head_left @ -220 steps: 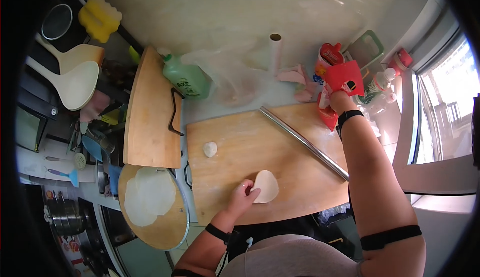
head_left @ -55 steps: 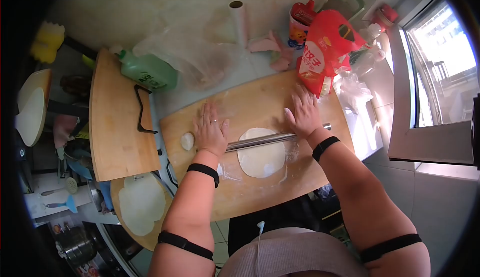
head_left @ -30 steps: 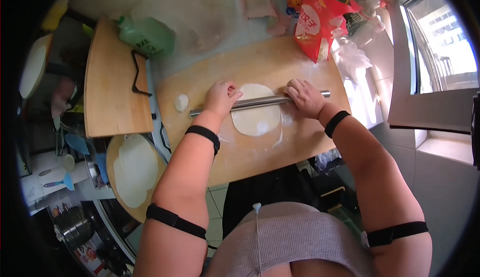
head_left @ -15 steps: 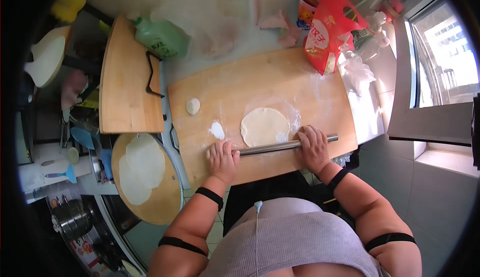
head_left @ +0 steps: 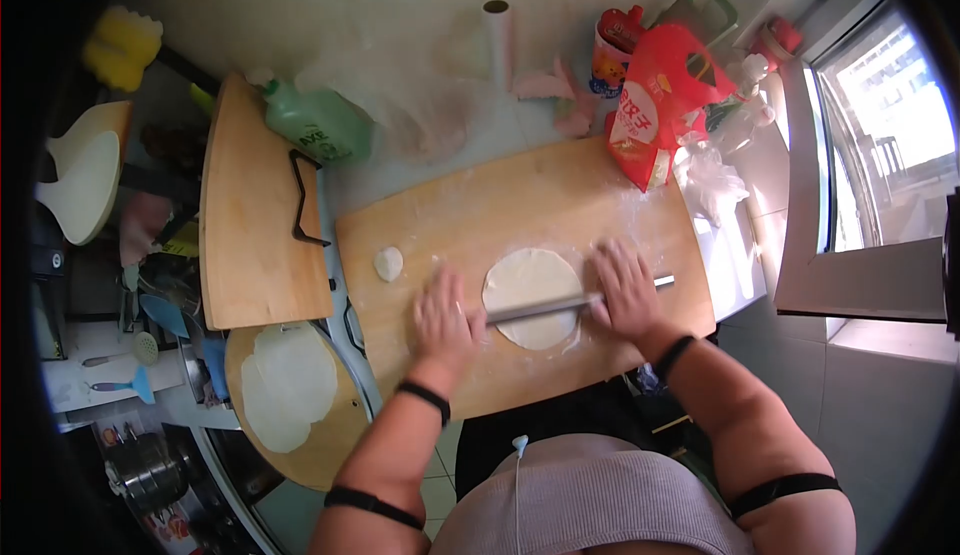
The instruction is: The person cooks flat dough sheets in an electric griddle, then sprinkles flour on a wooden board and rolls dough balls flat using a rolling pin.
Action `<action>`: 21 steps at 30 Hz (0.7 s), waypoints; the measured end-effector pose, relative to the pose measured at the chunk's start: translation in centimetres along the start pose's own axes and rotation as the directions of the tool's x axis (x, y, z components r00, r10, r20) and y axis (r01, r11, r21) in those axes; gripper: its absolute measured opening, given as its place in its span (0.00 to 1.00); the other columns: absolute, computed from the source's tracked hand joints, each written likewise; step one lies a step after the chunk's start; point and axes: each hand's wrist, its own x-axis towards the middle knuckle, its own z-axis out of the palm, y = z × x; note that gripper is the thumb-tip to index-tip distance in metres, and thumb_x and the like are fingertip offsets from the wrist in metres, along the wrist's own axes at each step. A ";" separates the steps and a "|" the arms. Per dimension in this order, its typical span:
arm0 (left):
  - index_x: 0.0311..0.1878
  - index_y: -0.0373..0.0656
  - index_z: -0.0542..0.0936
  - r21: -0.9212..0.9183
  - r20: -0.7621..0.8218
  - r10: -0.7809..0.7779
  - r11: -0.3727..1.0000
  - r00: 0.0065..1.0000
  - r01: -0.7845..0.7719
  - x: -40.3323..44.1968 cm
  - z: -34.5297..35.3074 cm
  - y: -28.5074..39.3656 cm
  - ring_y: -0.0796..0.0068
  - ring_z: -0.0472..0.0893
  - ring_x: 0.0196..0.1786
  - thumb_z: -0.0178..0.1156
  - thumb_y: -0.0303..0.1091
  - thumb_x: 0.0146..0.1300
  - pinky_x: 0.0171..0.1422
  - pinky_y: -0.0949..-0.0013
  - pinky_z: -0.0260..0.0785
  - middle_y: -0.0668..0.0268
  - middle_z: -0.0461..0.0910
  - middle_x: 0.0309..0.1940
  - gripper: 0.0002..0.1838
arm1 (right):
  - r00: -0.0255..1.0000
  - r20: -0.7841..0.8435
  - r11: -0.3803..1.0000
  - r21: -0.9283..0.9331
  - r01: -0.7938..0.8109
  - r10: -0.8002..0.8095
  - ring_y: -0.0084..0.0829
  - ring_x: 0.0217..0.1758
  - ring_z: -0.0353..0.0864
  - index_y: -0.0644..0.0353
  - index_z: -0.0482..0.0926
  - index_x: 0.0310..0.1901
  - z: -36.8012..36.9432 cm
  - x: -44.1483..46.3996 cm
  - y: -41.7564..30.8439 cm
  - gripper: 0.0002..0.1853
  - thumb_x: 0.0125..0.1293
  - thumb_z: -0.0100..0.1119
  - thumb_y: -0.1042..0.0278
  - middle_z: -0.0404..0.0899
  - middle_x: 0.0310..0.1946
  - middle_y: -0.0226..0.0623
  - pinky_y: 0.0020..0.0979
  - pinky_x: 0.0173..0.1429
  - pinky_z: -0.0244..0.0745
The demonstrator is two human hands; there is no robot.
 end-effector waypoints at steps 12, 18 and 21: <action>0.58 0.42 0.73 -0.048 -0.164 0.057 0.997 0.985 -0.066 7.3 -1.1 -0.9 0.55 0.66 0.66 0.58 0.43 0.61 0.70 0.50 0.54 0.57 0.70 0.63 0.24 | 0.995 -0.095 1.000 -0.016 0.018 -0.019 0.44 0.69 0.63 0.59 0.67 0.64 -0.2 7.0 2.2 0.31 0.61 0.55 0.51 0.66 0.64 0.46 0.46 0.70 0.57; 0.35 0.46 0.80 -0.487 -0.069 0.261 0.834 0.963 -0.260 0.4 -1.1 3.9 0.59 0.76 0.44 0.67 0.34 0.52 0.49 0.59 0.70 0.65 0.76 0.38 0.08 | 0.962 -0.029 0.945 0.181 0.272 -0.271 0.38 0.53 0.75 0.54 0.73 0.58 -0.9 3.5 1.6 0.26 0.54 0.62 0.68 0.73 0.49 0.37 0.38 0.57 0.71; 0.35 0.47 0.80 -0.392 0.114 0.367 0.871 0.923 -0.297 -0.8 -1.3 4.4 0.61 0.77 0.43 0.68 0.36 0.51 0.49 0.59 0.70 0.65 0.76 0.37 0.10 | 0.963 -0.028 0.958 0.100 0.268 -0.267 0.35 0.51 0.75 0.53 0.76 0.55 -0.6 2.9 1.4 0.22 0.55 0.60 0.70 0.75 0.45 0.32 0.35 0.53 0.71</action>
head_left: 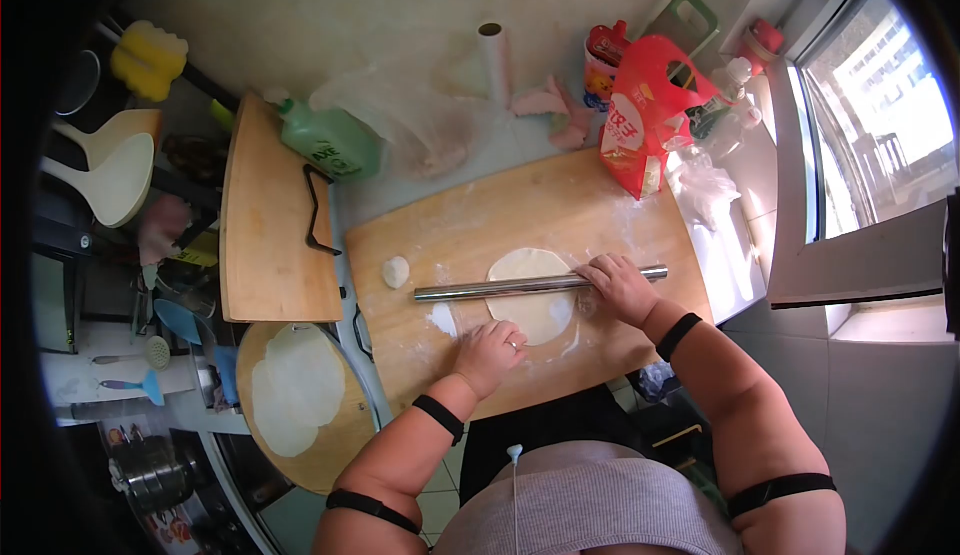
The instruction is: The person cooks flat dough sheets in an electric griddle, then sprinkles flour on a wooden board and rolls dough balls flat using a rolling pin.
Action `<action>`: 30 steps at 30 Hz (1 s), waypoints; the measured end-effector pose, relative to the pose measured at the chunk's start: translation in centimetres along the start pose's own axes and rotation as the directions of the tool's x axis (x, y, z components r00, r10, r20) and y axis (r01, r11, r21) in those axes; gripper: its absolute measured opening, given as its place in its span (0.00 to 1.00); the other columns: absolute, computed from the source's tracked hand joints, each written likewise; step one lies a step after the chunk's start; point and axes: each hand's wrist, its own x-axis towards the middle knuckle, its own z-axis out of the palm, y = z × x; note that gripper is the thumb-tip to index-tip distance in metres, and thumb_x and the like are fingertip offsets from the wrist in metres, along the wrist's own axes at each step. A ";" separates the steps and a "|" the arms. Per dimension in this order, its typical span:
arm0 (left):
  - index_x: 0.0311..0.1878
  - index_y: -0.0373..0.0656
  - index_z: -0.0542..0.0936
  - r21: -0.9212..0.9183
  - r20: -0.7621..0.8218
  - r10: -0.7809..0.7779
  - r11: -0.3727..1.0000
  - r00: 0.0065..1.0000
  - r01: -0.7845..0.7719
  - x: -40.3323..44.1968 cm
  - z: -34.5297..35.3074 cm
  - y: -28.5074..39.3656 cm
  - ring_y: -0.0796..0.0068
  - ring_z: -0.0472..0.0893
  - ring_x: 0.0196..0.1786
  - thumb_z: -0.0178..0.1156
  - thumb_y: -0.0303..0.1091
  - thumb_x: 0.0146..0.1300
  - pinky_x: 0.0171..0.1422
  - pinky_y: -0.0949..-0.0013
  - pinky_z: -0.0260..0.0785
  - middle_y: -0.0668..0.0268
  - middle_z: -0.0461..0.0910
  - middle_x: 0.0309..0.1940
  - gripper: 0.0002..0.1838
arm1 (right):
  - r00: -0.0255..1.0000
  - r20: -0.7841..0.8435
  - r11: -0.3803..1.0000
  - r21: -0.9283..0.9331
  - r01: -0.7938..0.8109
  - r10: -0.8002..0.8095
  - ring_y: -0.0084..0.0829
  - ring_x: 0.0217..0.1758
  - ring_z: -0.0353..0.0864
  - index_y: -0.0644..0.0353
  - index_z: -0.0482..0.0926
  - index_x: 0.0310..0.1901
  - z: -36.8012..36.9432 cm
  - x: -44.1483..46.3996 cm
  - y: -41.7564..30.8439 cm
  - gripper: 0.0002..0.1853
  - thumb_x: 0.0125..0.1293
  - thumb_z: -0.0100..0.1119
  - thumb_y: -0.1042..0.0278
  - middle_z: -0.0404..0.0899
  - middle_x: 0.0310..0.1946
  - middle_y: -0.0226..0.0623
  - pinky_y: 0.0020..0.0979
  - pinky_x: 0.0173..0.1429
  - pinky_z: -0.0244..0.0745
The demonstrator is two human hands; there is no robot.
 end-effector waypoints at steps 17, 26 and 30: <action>0.48 0.37 0.77 0.011 -0.158 -0.588 0.802 0.793 0.597 8.1 -0.2 -4.8 0.58 0.80 0.43 0.72 0.38 0.52 0.50 0.59 0.72 0.57 0.81 0.35 0.23 | 0.833 -0.329 0.883 0.318 -0.345 0.445 0.47 0.44 0.76 0.62 0.75 0.50 -4.2 -4.6 -1.8 0.19 0.55 0.59 0.81 0.74 0.40 0.45 0.40 0.48 0.73; 0.35 0.38 0.78 -0.392 0.138 -0.519 0.753 0.844 0.528 7.9 -4.2 -2.3 0.66 0.79 0.32 0.62 0.34 0.60 0.39 0.65 0.71 0.59 0.80 0.29 0.09 | 0.757 -0.325 0.806 0.408 -0.429 0.568 0.47 0.43 0.75 0.63 0.73 0.51 -4.9 -9.0 -3.7 0.21 0.53 0.58 0.84 0.74 0.39 0.45 0.39 0.48 0.73; 0.32 0.38 0.75 -0.432 -0.073 -0.471 0.809 0.879 0.398 5.1 -9.0 0.6 0.71 0.72 0.27 0.62 0.33 0.59 0.35 0.67 0.67 0.64 0.75 0.24 0.09 | 0.744 -0.363 0.813 0.408 -0.415 0.562 0.47 0.43 0.76 0.64 0.73 0.51 -5.0 -10.2 -3.9 0.21 0.53 0.57 0.84 0.74 0.40 0.46 0.39 0.47 0.73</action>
